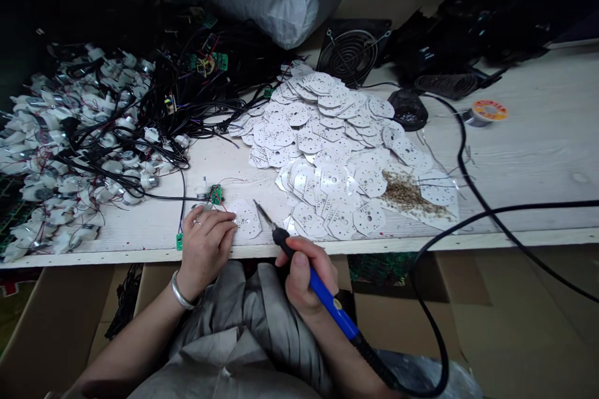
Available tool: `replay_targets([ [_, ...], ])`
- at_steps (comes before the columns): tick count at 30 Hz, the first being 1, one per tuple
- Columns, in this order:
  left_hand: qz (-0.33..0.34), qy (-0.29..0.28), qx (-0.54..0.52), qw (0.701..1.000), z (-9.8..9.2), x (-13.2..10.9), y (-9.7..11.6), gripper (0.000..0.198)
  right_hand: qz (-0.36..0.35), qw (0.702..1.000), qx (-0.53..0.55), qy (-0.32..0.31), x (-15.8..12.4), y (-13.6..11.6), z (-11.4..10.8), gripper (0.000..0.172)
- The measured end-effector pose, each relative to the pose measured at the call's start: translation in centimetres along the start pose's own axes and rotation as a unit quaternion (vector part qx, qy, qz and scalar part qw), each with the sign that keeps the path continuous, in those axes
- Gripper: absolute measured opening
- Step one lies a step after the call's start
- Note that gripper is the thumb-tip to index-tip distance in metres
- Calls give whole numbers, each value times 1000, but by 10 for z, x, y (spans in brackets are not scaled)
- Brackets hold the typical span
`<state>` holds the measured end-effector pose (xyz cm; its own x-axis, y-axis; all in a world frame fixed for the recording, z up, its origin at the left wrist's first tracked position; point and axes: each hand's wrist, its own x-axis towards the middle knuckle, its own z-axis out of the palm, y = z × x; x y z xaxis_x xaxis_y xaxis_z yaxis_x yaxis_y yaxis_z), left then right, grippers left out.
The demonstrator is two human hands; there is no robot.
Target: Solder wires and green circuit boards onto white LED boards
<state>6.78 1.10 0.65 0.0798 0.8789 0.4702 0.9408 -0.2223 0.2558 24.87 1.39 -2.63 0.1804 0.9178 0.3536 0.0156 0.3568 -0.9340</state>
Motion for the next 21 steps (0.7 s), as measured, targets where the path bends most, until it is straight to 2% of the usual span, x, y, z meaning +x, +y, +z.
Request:
replay_targets([
  [3,-1,-5,4,1000,0,0,0,14,-20,1000,-14,-17,6,1,3,18],
  [8,-4,-10,4,1000,-1,1,1,15,-95,993,-31,-62,11,2,7,21],
  [16,14,-17,22,1000,-3,0,1,8,-109,991,-47,-67,11,5,4,20],
  [18,20,-3,26,999,-9,-3,0,5,-120,989,-48,-68,12,5,3,21],
  [21,5,45,13,999,-23,-3,-10,12,-121,989,-60,-67,13,4,4,21],
])
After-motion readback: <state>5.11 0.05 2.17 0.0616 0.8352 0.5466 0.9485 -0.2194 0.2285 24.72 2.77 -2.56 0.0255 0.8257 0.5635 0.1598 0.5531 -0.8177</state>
